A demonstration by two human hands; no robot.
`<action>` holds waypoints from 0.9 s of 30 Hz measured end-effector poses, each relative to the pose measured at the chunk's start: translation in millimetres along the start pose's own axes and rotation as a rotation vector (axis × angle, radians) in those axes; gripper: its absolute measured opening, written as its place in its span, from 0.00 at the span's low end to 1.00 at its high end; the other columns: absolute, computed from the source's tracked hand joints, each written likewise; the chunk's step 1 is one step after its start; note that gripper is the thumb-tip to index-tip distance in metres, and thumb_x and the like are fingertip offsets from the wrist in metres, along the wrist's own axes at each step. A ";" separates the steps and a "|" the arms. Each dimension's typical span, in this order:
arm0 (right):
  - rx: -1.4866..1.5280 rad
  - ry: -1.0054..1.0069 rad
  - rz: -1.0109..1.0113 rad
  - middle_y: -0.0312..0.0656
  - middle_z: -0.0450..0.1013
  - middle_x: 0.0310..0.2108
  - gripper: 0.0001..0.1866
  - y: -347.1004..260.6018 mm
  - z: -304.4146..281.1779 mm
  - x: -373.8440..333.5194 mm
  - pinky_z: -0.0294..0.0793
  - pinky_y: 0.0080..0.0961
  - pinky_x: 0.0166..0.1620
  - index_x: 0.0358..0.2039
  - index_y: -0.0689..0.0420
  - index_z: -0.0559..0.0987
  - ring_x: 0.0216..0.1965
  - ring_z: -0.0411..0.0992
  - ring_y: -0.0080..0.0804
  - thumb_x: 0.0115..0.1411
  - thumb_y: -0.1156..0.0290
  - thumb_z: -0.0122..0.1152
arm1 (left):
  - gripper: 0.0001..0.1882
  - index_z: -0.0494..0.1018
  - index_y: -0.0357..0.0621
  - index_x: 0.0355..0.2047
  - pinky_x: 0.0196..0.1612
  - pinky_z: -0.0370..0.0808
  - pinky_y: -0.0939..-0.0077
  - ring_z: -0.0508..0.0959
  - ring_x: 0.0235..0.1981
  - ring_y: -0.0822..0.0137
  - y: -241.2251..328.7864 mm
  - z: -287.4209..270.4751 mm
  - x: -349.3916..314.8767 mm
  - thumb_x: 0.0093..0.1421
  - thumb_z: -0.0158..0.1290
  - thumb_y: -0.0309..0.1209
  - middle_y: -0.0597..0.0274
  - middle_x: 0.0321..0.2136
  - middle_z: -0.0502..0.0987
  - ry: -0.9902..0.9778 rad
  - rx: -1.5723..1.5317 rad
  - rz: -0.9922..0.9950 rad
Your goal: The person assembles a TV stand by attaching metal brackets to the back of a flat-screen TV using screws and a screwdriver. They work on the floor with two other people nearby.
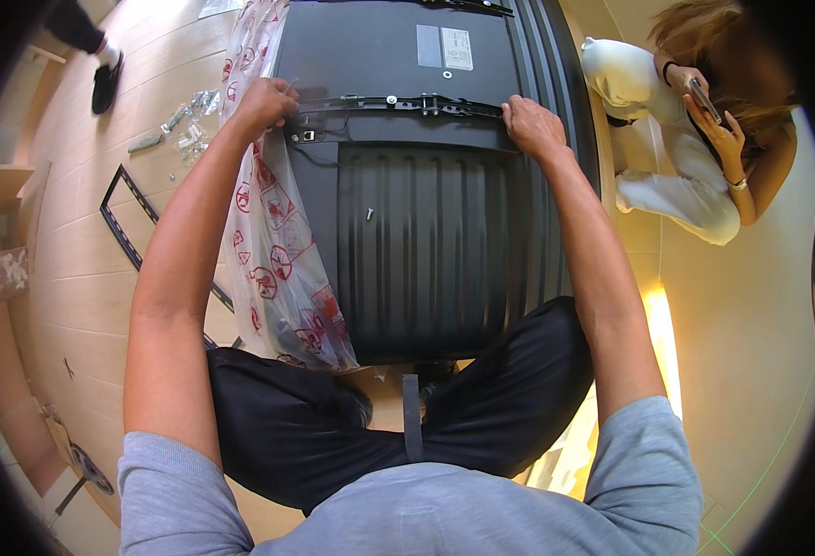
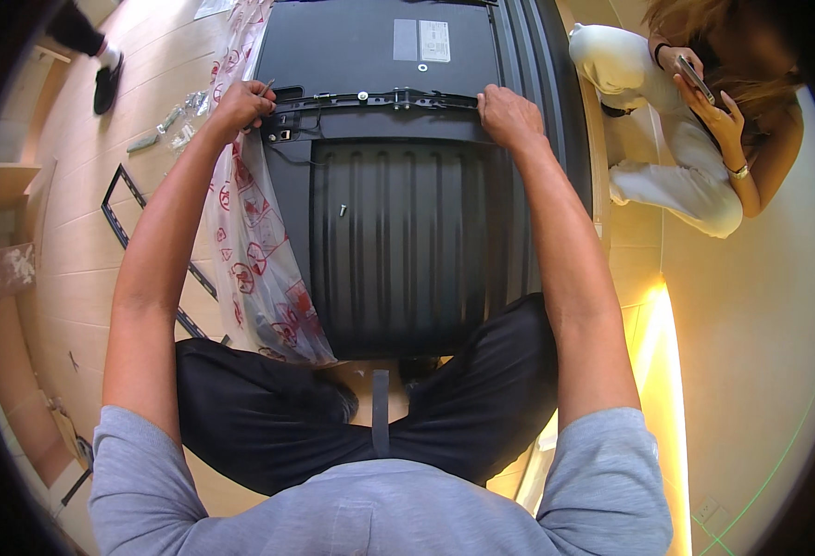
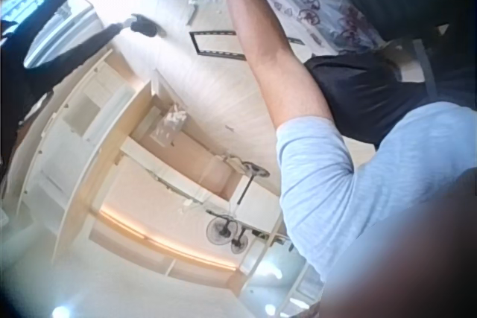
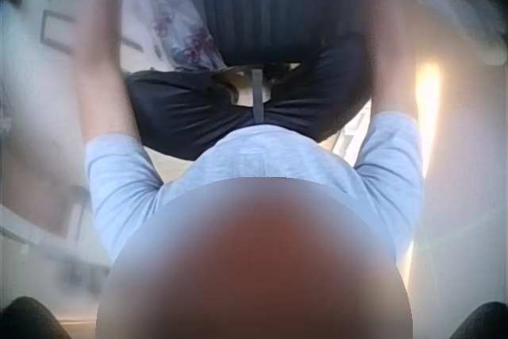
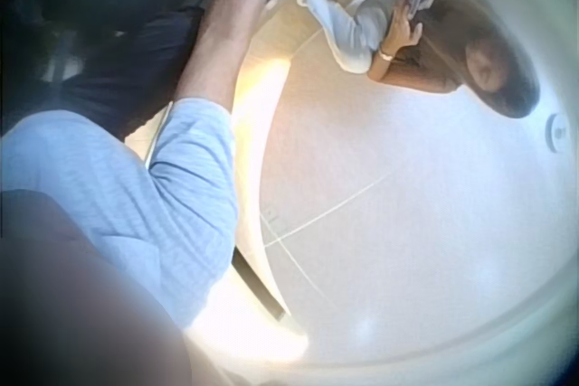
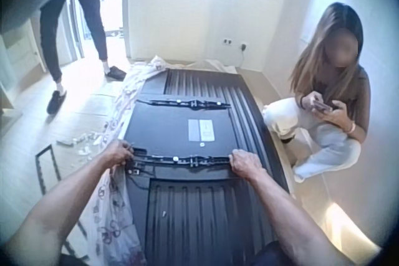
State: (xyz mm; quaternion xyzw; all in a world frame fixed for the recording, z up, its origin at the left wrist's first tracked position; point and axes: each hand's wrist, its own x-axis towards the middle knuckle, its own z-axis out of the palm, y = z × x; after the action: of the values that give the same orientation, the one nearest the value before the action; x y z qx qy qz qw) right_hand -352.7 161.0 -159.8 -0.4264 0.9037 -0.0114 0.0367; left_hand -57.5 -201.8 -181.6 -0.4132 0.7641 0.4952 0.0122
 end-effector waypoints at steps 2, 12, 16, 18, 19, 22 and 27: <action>-0.031 -0.068 0.050 0.54 0.80 0.43 0.25 -4.0 -5.5 1.2 0.74 0.52 0.52 0.40 0.58 0.81 0.50 0.76 0.58 0.75 0.50 0.43 | 0.11 0.79 0.41 0.39 0.20 0.64 0.73 0.73 0.19 0.71 0.9 -0.1 -0.1 0.54 0.61 0.25 0.64 0.24 0.76 0.002 -0.012 0.009; 0.216 -0.023 0.282 0.55 0.81 0.47 0.28 11.5 -25.5 3.0 0.74 0.47 0.56 0.45 0.58 0.84 0.53 0.77 0.56 0.73 0.45 0.47 | 0.11 0.79 0.40 0.39 0.19 0.65 0.72 0.72 0.18 0.71 2.1 0.6 -1.5 0.54 0.62 0.25 0.64 0.24 0.77 -0.002 -0.005 0.009; 0.350 -0.007 0.060 0.54 0.81 0.44 0.17 21.3 -17.9 1.9 0.75 0.45 0.53 0.42 0.59 0.83 0.49 0.78 0.55 0.70 0.58 0.56 | 0.11 0.79 0.40 0.38 0.19 0.65 0.72 0.73 0.18 0.71 3.1 0.5 -0.7 0.53 0.62 0.25 0.64 0.23 0.77 0.009 -0.011 0.012; 0.407 -0.023 -0.014 0.54 0.81 0.41 0.12 22.5 -12.8 1.0 0.75 0.44 0.50 0.41 0.60 0.82 0.46 0.78 0.55 0.67 0.65 0.60 | 0.10 0.79 0.39 0.37 0.20 0.66 0.72 0.73 0.18 0.70 3.0 1.0 -0.2 0.53 0.62 0.24 0.64 0.23 0.77 0.015 -0.003 0.011; 0.409 -0.019 -0.035 0.54 0.81 0.40 0.11 22.8 -10.9 1.1 0.75 0.44 0.49 0.41 0.60 0.82 0.45 0.78 0.54 0.67 0.66 0.60 | 0.10 0.79 0.41 0.38 0.19 0.65 0.73 0.72 0.18 0.71 2.4 1.1 -0.1 0.54 0.62 0.25 0.65 0.24 0.77 0.015 0.007 0.009; 0.381 0.005 -0.108 0.54 0.80 0.37 0.09 22.9 -7.6 4.0 0.75 0.43 0.47 0.40 0.60 0.81 0.43 0.78 0.54 0.67 0.68 0.60 | 0.09 0.78 0.43 0.39 0.19 0.63 0.74 0.72 0.18 0.73 -0.9 0.7 0.6 0.57 0.62 0.26 0.66 0.24 0.77 0.016 0.004 0.012; 0.470 0.002 -0.076 0.54 0.80 0.35 0.09 20.8 -2.5 3.0 0.76 0.40 0.46 0.39 0.62 0.81 0.39 0.78 0.52 0.67 0.69 0.62 | 0.09 0.78 0.42 0.39 0.20 0.64 0.74 0.72 0.18 0.73 -4.4 -3.6 2.5 0.57 0.62 0.27 0.66 0.24 0.77 -0.008 -0.020 0.035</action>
State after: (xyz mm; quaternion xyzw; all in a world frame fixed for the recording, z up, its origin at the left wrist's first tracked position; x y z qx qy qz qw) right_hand -370.8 171.9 -158.6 -0.4400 0.8594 -0.2235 0.1336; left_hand -54.9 -206.8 -184.2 -0.3977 0.7664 0.5045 0.0026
